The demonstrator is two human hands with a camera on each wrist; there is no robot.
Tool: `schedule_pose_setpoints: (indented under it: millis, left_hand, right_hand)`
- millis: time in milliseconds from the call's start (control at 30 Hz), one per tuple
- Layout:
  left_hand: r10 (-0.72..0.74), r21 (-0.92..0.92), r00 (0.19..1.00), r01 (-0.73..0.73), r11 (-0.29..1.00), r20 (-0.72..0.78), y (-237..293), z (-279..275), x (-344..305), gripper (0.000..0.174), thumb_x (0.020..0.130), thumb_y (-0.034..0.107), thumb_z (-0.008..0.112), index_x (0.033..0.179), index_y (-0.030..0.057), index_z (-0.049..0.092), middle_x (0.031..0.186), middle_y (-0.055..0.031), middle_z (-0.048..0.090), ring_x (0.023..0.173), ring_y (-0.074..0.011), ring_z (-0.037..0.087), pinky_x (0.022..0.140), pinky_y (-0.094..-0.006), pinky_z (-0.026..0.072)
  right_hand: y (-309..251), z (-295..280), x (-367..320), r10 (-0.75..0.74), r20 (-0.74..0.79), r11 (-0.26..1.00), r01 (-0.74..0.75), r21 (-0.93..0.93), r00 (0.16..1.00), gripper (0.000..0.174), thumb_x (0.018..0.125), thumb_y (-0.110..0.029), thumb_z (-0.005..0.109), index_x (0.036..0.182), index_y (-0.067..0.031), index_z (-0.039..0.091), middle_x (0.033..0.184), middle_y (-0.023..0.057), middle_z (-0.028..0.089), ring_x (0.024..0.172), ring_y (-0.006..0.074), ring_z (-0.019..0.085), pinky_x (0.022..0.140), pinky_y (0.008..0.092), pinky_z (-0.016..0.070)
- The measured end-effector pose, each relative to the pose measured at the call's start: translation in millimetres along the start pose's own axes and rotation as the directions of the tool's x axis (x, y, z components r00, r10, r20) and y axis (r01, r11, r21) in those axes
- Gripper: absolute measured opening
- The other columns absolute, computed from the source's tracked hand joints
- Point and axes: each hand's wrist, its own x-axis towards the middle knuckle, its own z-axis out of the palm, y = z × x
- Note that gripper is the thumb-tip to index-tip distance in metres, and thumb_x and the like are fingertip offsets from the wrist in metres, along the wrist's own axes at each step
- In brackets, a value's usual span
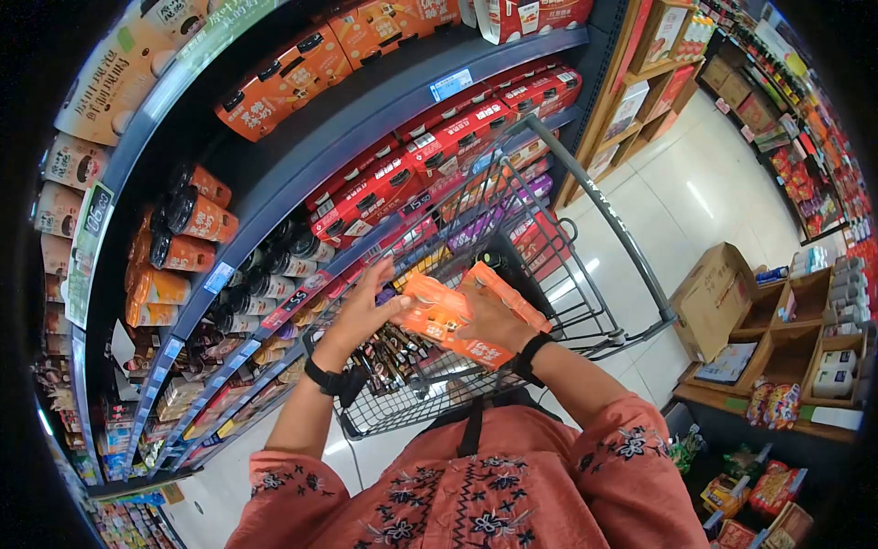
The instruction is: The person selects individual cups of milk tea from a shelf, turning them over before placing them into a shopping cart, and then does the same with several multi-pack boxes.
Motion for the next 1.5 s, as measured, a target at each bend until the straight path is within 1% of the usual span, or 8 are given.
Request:
schedule_pose_setpoints:
  millis: [133, 233, 333, 467, 633, 833, 1267, 1500]
  left_hand:
    - [-0.082, -0.154, 0.996, 0.084, 0.985, 0.016, -5, 12, -27, 0.079, 0.093, 0.031, 0.074, 0.152, -0.0006, 0.033, 0.138, -0.0246, 0.053, 0.129, -0.0300, 0.054, 0.108, -0.0413, 0.0443]
    - [-0.145, -0.204, 0.989, 0.141, 0.969, -0.003, -18, 15, -49, 0.077, 0.092, 0.029, 0.075, 0.151, 0.0001, 0.034, 0.130, -0.0206, 0.057, 0.118, -0.0273, 0.060, 0.102, -0.0396, 0.0483]
    - [-0.173, -0.210, 0.984, 0.160, 0.965, -0.045, -33, 12, -67, 0.076, 0.093, 0.028, 0.075, 0.151, 0.0004, 0.035, 0.125, -0.0177, 0.058, 0.115, -0.0248, 0.061, 0.100, -0.0381, 0.0494]
    - [-0.224, -0.210, 0.972, 0.205, 0.956, -0.071, -17, -14, -71, 0.076, 0.092, 0.033, 0.075, 0.149, -0.0018, 0.038, 0.127, -0.0223, 0.060, 0.117, -0.0305, 0.062, 0.100, -0.0412, 0.0500]
    - [-0.107, -0.094, 0.984, 0.094, 0.991, -0.145, 17, -57, -43, 0.068, 0.094, 0.025, 0.073, 0.149, 0.0013, 0.039, 0.128, -0.0183, 0.060, 0.116, -0.0251, 0.062, 0.099, -0.0382, 0.0504]
    - [0.059, 0.032, 0.979, -0.053, 0.998, -0.195, 55, -105, 17, 0.061, 0.095, 0.022, 0.072, 0.145, 0.0006, 0.044, 0.129, -0.0180, 0.060, 0.114, -0.0231, 0.061, 0.098, -0.0366, 0.0507]
    - [0.280, 0.373, 0.787, -0.069, 0.925, -0.549, 56, -187, 129, 0.047, 0.093, 0.026, 0.071, 0.128, -0.0036, 0.057, 0.121, -0.0216, 0.064, 0.108, -0.0304, 0.066, 0.093, -0.0389, 0.0526]
    - [0.336, 0.604, 0.754, 0.099, 0.791, -0.564, 23, -183, 142, 0.050, 0.092, 0.037, 0.069, 0.126, 0.0018, 0.058, 0.124, -0.0210, 0.060, 0.121, -0.0391, 0.055, 0.102, -0.0469, 0.0445]
  right_hand:
    - [26, 10, 8, 0.127, 0.017, 0.992, -0.127, -0.002, 0.992, 0.097, 0.076, -0.027, 0.081, 0.154, -0.0012, 0.029, 0.140, 0.0245, 0.052, 0.130, 0.0388, 0.054, 0.107, 0.0449, 0.0460]
    - [82, 60, 25, 0.016, -0.211, 0.934, -0.090, -0.346, 0.977, 0.100, 0.077, -0.033, 0.079, 0.152, 0.0039, 0.024, 0.133, 0.0283, 0.055, 0.117, 0.0389, 0.062, 0.099, 0.0434, 0.0499]
    - [64, 49, 22, 0.297, -0.073, 0.895, -0.305, -0.325, 0.952, 0.091, 0.076, -0.038, 0.079, 0.145, 0.0026, 0.036, 0.134, 0.0268, 0.056, 0.118, 0.0375, 0.063, 0.097, 0.0449, 0.0514]
    - [90, 76, 32, 0.311, -0.160, 0.785, -0.348, -0.513, 0.937, 0.080, 0.071, -0.047, 0.084, 0.127, -0.0017, 0.049, 0.126, 0.0194, 0.061, 0.114, 0.0328, 0.065, 0.095, 0.0416, 0.0550]
    - [69, 67, 38, 0.493, -0.042, 0.688, -0.418, -0.594, 0.869, 0.081, 0.075, -0.048, 0.084, 0.134, -0.0063, 0.048, 0.134, 0.0164, 0.060, 0.119, 0.0298, 0.065, 0.095, 0.0372, 0.0557]
    - [84, 46, 28, 0.393, 0.067, 0.850, -0.335, -0.407, 0.917, 0.086, 0.070, -0.046, 0.082, 0.134, -0.0003, 0.047, 0.122, 0.0198, 0.068, 0.113, 0.0329, 0.068, 0.093, 0.0425, 0.0554]
    - [108, 51, 29, 0.293, -0.272, 0.660, -0.400, -0.636, 0.917, 0.074, 0.072, -0.050, 0.085, 0.123, -0.0081, 0.052, 0.120, 0.0138, 0.062, 0.111, 0.0320, 0.064, 0.084, 0.0416, 0.0576]
    - [109, 58, 33, 0.239, -0.156, 0.663, -0.278, -0.695, 0.958, 0.081, 0.069, -0.053, 0.084, 0.126, -0.0051, 0.052, 0.120, 0.0161, 0.059, 0.108, 0.0337, 0.064, 0.088, 0.0416, 0.0564]
